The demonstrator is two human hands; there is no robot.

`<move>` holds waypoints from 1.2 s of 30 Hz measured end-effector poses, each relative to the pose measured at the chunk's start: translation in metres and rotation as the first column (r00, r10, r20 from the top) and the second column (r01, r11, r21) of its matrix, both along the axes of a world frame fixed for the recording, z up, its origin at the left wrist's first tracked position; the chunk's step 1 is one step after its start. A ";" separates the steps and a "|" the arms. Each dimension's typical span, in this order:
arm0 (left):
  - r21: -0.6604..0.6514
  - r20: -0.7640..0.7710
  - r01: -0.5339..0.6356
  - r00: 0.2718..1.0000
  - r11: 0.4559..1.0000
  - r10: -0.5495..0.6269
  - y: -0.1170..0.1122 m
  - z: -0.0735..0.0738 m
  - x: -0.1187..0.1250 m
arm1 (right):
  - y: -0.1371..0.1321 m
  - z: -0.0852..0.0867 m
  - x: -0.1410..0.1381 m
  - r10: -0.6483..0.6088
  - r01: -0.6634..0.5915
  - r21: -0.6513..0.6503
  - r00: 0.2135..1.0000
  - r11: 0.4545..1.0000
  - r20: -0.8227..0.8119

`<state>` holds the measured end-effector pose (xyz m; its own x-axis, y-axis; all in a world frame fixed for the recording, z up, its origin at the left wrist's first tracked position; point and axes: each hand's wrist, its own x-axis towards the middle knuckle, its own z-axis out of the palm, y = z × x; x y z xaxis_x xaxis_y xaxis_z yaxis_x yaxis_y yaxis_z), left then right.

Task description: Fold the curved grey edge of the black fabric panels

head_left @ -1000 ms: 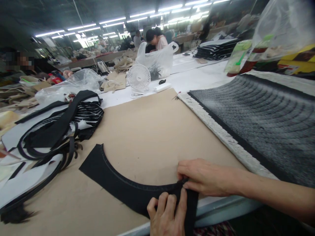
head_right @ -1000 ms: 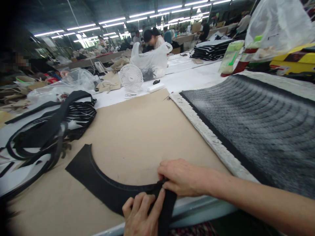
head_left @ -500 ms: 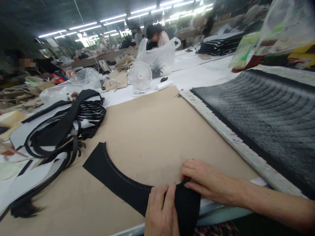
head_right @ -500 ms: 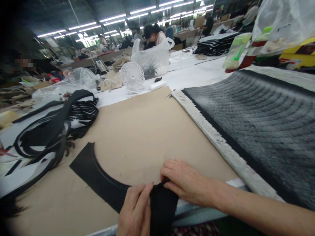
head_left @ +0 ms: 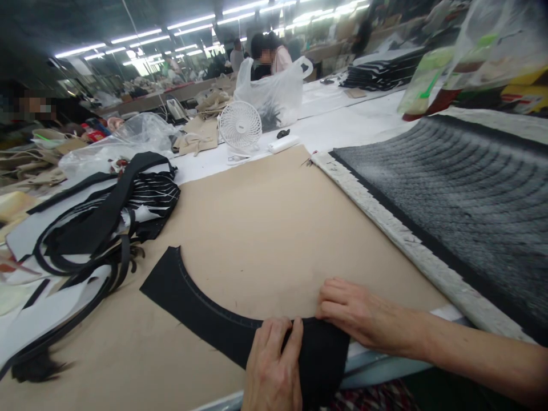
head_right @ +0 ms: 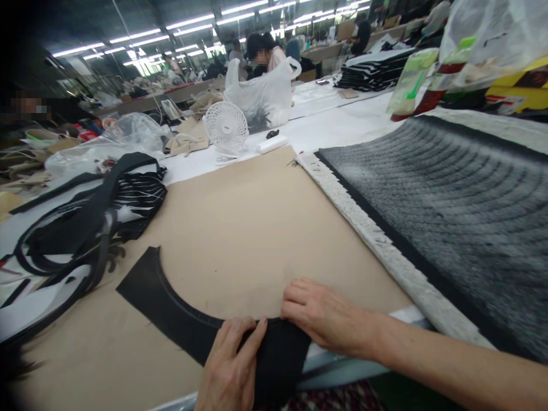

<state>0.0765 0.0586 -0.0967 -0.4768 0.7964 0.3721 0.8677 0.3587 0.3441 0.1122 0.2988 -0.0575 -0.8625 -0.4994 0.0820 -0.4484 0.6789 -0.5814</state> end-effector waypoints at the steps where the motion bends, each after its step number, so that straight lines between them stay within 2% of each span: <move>1: -0.009 -0.005 -0.024 1.000 1.000 0.024 0.000 0.000 0.001 | 0.000 0.000 0.000 0.008 -0.008 0.011 1.000 1.000 -0.014; 5: 0.003 -0.022 -0.135 0.991 0.991 0.135 0.004 0.001 0.008 | 0.001 0.001 0.002 0.026 -0.025 0.029 0.999 0.999 -0.038; 8: -0.006 -0.054 -0.160 0.986 0.987 0.160 0.006 0.003 0.011 | 0.001 0.001 0.003 0.027 -0.026 0.016 0.998 1.000 -0.061; 14: 0.011 -0.037 -0.139 0.990 0.990 0.139 0.006 0.001 0.010 | 0.005 0.000 0.004 0.082 -0.079 0.034 0.991 0.996 -0.104; 20: 0.008 0.083 -0.124 0.989 0.992 0.123 0.007 0.003 0.008 | 0.007 0.001 0.006 0.082 -0.075 0.056 0.987 0.996 -0.135; 24: 0.018 0.111 -0.101 0.989 0.995 0.098 0.008 0.002 0.009 | 0.007 0.002 0.008 0.093 -0.082 0.078 0.984 0.994 -0.150; 36: -0.015 -0.031 -0.153 0.988 0.988 0.152 0.010 -0.005 0.018 | 0.011 -0.001 0.010 0.149 -0.108 0.171 0.956 0.979 -0.251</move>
